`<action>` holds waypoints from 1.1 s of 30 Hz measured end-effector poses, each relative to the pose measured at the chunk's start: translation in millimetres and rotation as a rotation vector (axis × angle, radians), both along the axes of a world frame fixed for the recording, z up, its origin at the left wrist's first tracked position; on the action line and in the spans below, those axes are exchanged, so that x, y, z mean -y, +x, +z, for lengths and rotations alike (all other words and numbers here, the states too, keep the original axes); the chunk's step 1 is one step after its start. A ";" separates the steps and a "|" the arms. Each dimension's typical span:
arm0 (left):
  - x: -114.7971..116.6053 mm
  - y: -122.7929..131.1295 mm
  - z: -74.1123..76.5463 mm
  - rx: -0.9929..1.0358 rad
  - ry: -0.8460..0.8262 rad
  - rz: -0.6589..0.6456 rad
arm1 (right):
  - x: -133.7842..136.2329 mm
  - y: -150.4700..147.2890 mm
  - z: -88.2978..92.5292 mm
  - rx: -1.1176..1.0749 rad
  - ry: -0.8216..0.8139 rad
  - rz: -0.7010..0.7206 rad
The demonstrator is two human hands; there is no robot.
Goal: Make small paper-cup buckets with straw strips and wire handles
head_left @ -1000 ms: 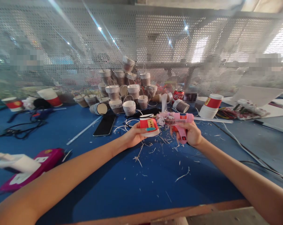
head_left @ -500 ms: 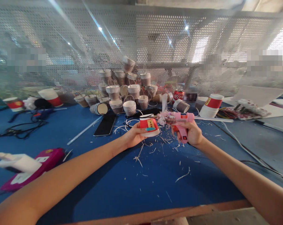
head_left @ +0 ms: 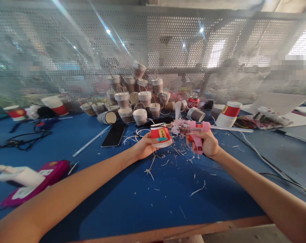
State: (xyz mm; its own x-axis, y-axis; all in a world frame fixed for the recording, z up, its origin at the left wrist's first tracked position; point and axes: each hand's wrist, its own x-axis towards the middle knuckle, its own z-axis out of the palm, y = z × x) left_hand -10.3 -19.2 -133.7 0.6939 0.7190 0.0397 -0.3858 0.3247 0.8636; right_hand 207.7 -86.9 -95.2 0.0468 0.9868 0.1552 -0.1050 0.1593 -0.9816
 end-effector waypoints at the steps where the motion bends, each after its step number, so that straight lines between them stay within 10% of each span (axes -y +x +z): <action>1: -0.1 -0.1 0.0 0.002 0.003 -0.007 | 0.0 -0.5 0.3 -0.001 -0.003 -0.001; 33: -1.2 -0.7 -0.1 0.054 -0.054 -0.017 | -8.3 5.0 -7.3 0.044 0.020 -0.031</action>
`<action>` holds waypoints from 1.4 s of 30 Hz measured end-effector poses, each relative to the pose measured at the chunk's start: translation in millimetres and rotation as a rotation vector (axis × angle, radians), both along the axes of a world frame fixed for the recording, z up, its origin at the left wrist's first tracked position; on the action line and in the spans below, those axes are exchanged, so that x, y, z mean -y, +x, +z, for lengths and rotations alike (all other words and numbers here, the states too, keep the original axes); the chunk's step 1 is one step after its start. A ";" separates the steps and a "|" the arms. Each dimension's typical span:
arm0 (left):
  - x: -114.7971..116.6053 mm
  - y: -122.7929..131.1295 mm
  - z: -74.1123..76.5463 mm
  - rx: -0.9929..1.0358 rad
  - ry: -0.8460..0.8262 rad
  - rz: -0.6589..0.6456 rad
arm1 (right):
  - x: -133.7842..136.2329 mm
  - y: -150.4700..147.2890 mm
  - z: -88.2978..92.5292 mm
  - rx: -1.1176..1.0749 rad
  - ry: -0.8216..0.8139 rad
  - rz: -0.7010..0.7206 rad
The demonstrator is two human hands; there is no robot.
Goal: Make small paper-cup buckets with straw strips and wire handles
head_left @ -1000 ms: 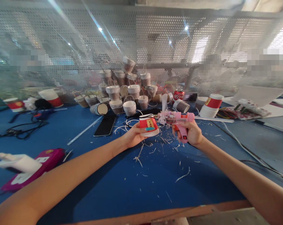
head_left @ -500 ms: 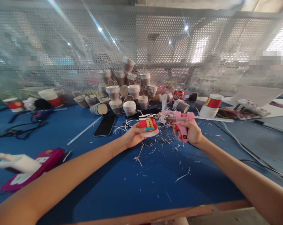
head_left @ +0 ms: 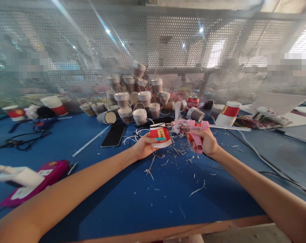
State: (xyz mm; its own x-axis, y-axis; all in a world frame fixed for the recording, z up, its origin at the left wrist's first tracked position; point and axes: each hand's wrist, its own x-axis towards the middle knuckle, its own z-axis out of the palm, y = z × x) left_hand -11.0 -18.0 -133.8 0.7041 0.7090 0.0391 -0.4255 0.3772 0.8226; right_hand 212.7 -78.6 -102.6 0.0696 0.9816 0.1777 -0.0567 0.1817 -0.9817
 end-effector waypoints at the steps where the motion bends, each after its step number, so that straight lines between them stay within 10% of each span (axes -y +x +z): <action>1: 0.0 0.0 0.0 0.002 -0.006 0.000 | 0.3 -0.1 0.7 0.003 -0.009 0.000; 8: -0.6 -0.6 0.1 -0.011 0.007 0.002 | 2.8 -1.2 1.9 0.152 0.010 -0.036; 12: 0.5 -0.5 1.7 -0.028 -0.021 0.035 | 6.0 0.0 4.1 0.787 0.123 -0.374; 16: 1.8 0.8 2.8 -0.022 -0.046 0.058 | 7.9 3.7 13.5 1.286 -0.215 -0.579; 21: 4.2 3.1 6.0 -0.013 -0.044 0.024 | 2.3 15.3 17.9 1.307 -0.509 -0.686; 26: 6.4 3.7 8.4 -0.002 -0.001 -0.024 | -1.9 21.5 9.6 1.333 -0.305 -0.825; 32: 6.7 4.3 6.8 -0.021 0.007 -0.013 | 0.9 2.1 0.4 1.022 0.282 -0.326; 36: 6.7 6.2 5.0 -0.027 0.035 -0.002 | 8.3 -15.2 -6.3 0.629 0.221 0.015; 42: 8.1 7.2 5.1 -0.055 0.077 -0.028 | 4.9 -19.2 -14.4 0.465 0.149 0.082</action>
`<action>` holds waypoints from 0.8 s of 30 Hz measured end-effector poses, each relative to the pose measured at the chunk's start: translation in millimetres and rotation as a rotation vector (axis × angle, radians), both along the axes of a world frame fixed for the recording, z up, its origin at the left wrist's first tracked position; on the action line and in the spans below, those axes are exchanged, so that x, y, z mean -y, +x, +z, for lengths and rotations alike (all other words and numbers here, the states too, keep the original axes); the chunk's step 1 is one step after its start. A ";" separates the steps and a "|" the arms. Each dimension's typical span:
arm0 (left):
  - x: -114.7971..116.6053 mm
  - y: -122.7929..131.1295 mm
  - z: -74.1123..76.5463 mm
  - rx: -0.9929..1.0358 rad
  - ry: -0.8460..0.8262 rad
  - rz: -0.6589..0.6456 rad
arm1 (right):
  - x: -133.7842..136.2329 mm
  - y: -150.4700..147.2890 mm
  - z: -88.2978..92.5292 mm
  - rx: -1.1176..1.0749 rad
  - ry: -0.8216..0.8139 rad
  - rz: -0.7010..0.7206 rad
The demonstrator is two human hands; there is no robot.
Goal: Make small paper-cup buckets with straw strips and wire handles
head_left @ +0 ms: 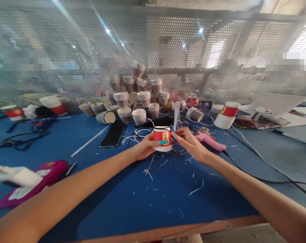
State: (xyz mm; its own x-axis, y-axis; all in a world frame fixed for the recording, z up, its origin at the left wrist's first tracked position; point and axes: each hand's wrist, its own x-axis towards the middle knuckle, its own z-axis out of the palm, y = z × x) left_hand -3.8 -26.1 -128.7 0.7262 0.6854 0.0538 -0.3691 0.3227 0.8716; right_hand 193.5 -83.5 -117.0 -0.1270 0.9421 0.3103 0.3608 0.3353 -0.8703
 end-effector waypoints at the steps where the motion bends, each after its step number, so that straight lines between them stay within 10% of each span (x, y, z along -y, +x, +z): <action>1: 0.0 -0.1 0.1 -0.002 0.005 -0.006 | -1.6 0.5 -0.6 -0.025 -0.017 0.017; 24: 3.5 -1.5 -2.1 -0.013 0.064 -0.034 | 3.8 2.2 25.8 -0.637 -0.271 0.280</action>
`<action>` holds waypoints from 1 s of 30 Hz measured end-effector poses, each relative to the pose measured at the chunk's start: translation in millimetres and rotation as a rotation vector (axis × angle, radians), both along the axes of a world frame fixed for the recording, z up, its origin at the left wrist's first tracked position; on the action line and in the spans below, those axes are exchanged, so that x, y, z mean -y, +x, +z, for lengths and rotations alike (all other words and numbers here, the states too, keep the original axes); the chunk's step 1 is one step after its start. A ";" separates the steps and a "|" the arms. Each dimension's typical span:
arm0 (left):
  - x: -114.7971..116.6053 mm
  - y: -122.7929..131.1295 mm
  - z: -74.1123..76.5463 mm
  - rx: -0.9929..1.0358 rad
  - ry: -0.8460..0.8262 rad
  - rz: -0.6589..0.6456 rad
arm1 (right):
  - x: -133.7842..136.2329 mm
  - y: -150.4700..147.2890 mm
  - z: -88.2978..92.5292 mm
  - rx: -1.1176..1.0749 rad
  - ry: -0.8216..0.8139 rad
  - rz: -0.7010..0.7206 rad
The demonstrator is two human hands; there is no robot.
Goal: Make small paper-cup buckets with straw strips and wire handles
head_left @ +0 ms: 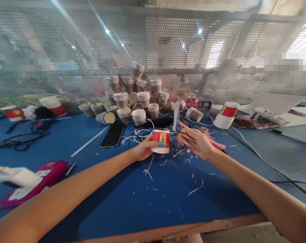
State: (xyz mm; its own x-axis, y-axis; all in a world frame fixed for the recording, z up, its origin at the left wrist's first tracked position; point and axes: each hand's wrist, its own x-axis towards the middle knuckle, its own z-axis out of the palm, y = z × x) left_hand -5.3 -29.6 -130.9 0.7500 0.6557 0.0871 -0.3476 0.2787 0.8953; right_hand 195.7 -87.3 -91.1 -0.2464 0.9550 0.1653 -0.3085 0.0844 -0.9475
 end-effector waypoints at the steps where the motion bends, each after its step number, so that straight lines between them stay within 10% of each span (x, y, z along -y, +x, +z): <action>1: -0.1 0.0 -0.8 0.005 -0.003 0.011 | 0.4 -0.3 0.5 -0.007 0.001 0.030; 30: 0.8 0.4 -0.6 -0.050 -0.022 0.026 | -1.4 2.9 1.8 0.047 -0.059 -0.006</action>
